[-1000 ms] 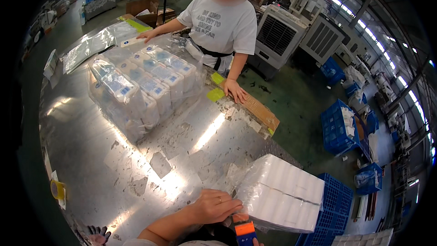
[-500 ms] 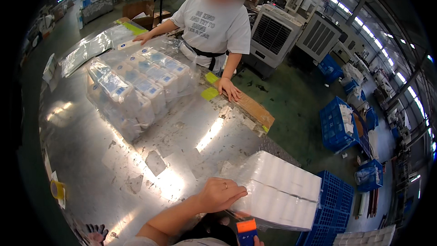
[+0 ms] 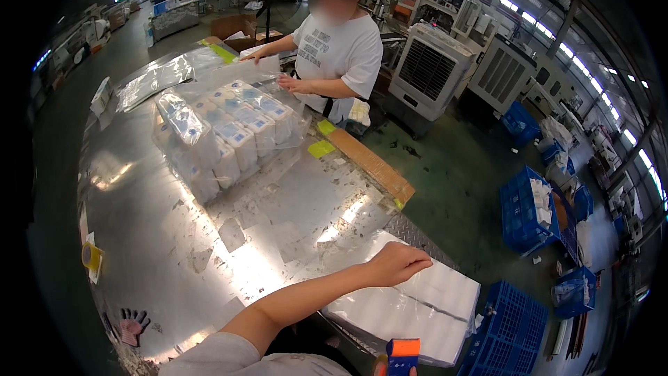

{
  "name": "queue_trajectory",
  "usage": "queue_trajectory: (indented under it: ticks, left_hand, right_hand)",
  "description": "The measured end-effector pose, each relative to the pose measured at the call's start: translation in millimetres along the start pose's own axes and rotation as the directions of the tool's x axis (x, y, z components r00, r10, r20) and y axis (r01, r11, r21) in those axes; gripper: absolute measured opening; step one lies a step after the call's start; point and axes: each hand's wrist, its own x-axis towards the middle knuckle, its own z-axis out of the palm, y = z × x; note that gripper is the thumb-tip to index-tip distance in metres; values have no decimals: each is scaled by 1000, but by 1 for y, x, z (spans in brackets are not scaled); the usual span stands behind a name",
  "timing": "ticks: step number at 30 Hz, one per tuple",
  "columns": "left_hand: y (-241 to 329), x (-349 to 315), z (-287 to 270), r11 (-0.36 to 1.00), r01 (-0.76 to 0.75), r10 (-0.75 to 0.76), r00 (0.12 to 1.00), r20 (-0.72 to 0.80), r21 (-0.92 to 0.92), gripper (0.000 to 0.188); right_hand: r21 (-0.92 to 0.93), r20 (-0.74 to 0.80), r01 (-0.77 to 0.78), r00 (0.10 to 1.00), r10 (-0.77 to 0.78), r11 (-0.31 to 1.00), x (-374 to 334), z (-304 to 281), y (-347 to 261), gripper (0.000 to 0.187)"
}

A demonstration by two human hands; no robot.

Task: The person tapes plastic-wrapped bundles of white rectangular objects and moves them from a work surface to a blue plastic pallet.

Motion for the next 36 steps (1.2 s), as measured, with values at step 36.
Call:
queue_trajectory:
  ticks: [36]
  left_hand:
    - [-192, 76, 209, 921, 303, -389, 725, 569, 244, 35]
  right_hand:
    - [-734, -15, -96, 992, 125, 672, 162, 20, -123, 47]
